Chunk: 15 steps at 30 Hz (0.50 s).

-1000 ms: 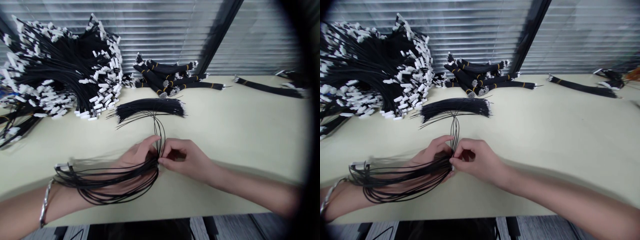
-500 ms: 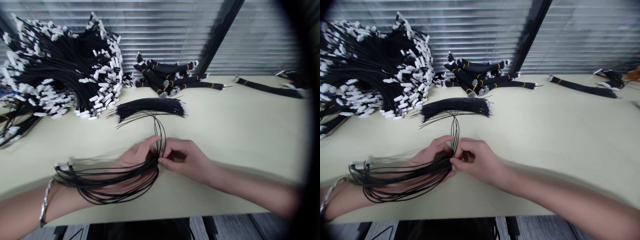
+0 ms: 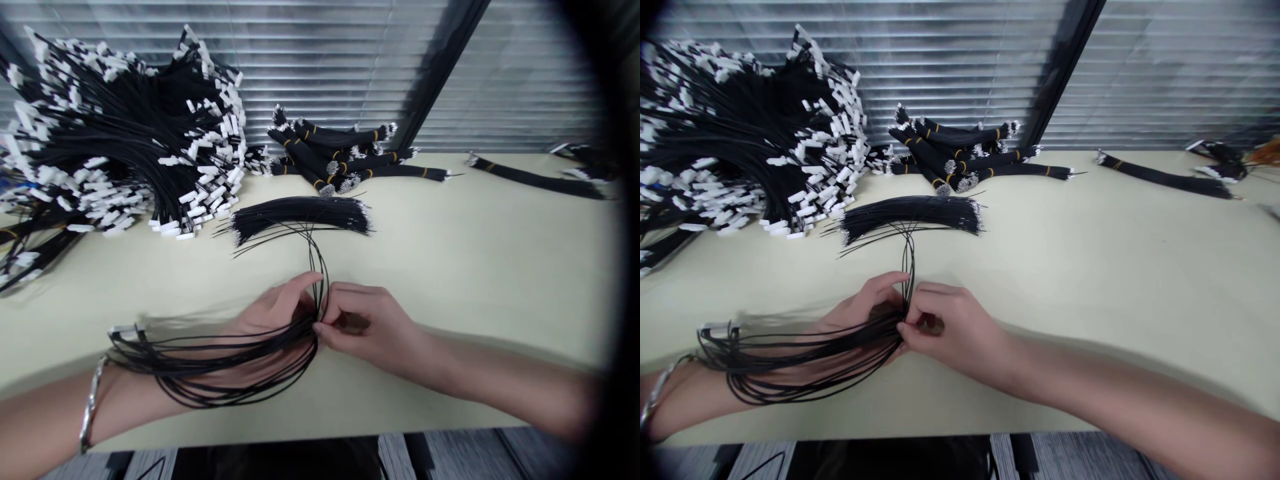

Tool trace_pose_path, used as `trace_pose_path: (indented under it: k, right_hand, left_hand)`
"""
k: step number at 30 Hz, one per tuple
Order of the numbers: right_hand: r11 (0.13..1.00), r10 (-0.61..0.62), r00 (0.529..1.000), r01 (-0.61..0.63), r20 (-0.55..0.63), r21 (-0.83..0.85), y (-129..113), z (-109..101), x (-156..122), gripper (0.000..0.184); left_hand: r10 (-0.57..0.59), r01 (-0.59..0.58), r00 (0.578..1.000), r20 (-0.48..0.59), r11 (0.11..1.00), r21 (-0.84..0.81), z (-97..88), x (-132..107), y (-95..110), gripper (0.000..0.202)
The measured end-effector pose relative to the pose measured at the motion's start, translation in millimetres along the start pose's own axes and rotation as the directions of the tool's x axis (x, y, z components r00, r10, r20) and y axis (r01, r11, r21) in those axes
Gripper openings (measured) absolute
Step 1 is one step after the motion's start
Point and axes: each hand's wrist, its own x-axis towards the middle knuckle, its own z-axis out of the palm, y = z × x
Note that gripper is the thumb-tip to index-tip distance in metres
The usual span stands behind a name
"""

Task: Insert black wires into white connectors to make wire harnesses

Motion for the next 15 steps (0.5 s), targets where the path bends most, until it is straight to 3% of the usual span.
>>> trace_pose_path:
  k: [4,7,11,15]
  right_hand:
    - [0.990,-0.093,0.996,0.091,-0.010,-0.108,-2,4,-1,0.020]
    - [0.990,-0.087,0.996,0.086,-0.004,-0.112,-4,6,-1,0.022]
    - [0.996,0.040,0.999,-0.038,0.031,-0.076,-7,3,0,0.019]
    - [0.976,0.217,0.976,-0.217,-0.005,0.029,-5,1,3,0.015]
  left_hand:
    - [0.043,-0.043,0.999,-0.005,0.999,-0.030,2.1,0,0,0.073]
    - [0.062,-0.063,0.998,-0.021,0.997,-0.039,3.0,0,6,0.066]
    - [0.075,-0.074,0.997,-0.014,0.997,0.027,-1.9,1,14,0.043]
    - [0.104,-0.109,0.993,0.049,0.987,0.119,-8.8,4,12,0.021]
